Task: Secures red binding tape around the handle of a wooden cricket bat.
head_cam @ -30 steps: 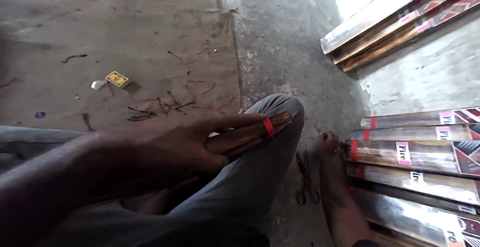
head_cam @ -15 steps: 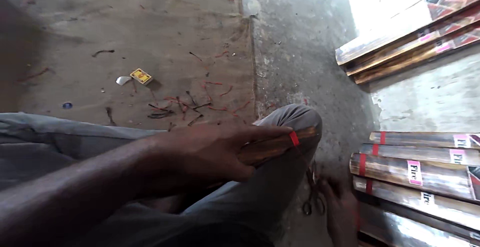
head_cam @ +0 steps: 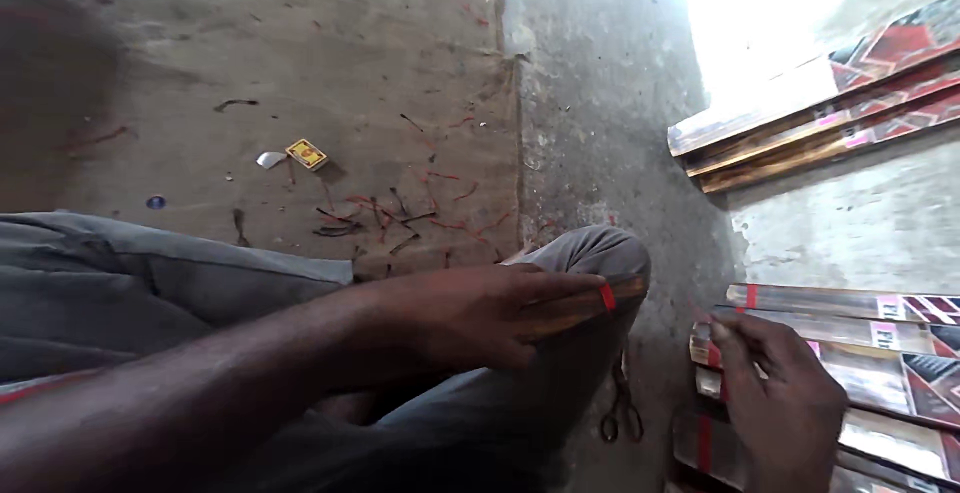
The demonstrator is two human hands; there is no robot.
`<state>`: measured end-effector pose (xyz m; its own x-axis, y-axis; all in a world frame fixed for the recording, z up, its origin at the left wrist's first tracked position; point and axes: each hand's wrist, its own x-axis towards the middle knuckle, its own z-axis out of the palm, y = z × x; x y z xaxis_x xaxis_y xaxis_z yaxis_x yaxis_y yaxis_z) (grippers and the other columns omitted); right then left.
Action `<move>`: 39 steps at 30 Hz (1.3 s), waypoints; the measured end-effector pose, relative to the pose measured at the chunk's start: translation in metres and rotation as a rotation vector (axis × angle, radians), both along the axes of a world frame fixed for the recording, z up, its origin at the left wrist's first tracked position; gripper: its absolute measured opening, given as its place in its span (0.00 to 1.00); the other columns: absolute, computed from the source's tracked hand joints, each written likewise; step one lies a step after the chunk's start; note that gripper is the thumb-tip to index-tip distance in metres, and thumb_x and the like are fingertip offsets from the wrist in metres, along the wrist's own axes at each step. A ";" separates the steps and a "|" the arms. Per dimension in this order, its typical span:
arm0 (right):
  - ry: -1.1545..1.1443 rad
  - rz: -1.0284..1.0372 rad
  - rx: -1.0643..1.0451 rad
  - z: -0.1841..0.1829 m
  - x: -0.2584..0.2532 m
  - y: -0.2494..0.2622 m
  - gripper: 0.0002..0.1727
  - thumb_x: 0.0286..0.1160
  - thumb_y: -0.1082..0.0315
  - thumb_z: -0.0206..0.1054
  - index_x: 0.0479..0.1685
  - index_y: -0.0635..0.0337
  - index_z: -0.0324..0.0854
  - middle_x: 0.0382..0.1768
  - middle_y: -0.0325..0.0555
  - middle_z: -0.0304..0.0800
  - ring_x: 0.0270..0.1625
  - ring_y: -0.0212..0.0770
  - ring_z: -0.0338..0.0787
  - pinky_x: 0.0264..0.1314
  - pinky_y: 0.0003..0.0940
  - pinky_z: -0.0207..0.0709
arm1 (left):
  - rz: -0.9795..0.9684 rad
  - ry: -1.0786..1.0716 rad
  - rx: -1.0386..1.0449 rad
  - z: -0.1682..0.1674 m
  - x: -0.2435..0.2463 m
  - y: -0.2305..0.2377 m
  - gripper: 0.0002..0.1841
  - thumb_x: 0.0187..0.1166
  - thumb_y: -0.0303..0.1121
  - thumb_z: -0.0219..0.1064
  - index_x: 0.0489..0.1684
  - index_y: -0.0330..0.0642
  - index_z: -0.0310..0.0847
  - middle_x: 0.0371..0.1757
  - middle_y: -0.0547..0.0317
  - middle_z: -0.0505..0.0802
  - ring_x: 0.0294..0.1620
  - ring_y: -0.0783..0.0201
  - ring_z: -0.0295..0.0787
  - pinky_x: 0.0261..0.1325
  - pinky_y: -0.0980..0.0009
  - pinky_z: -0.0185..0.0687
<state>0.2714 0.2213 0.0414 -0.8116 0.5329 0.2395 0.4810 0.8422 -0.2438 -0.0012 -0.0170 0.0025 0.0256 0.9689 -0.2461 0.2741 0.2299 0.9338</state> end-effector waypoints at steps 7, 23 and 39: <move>0.136 0.356 -0.660 -0.038 -0.041 -0.055 0.07 0.78 0.64 0.73 0.48 0.52 0.92 0.47 0.38 0.93 0.46 0.35 0.93 0.47 0.31 0.92 | 0.022 0.020 0.017 -0.004 0.003 -0.001 0.53 0.61 0.34 0.82 0.89 0.89 0.56 0.75 0.69 0.81 0.68 0.65 0.84 0.62 0.50 0.88; 0.378 0.161 -0.323 -0.042 -0.079 -0.067 0.08 0.71 0.62 0.76 0.46 0.44 0.93 0.55 0.36 0.80 0.50 0.31 0.84 0.45 0.25 0.86 | 0.002 0.064 0.033 -0.007 -0.001 0.000 0.50 0.67 0.41 0.79 0.90 0.92 0.52 0.78 0.72 0.79 0.72 0.68 0.80 0.66 0.54 0.87; 0.375 -0.097 -1.307 -0.052 -0.008 -0.103 0.17 0.88 0.68 0.54 0.63 0.60 0.87 0.21 0.35 0.72 0.18 0.28 0.67 0.18 0.24 0.64 | 0.018 0.075 0.004 0.001 -0.002 0.001 0.51 0.64 0.36 0.80 0.89 0.90 0.55 0.70 0.73 0.86 0.57 0.71 0.88 0.54 0.56 0.91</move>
<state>0.2637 0.1188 -0.0104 -0.7565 0.5895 -0.2833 0.2534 -0.1352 -0.9579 -0.0033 -0.0159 0.0033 -0.0103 0.9701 -0.2425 0.3391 0.2315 0.9118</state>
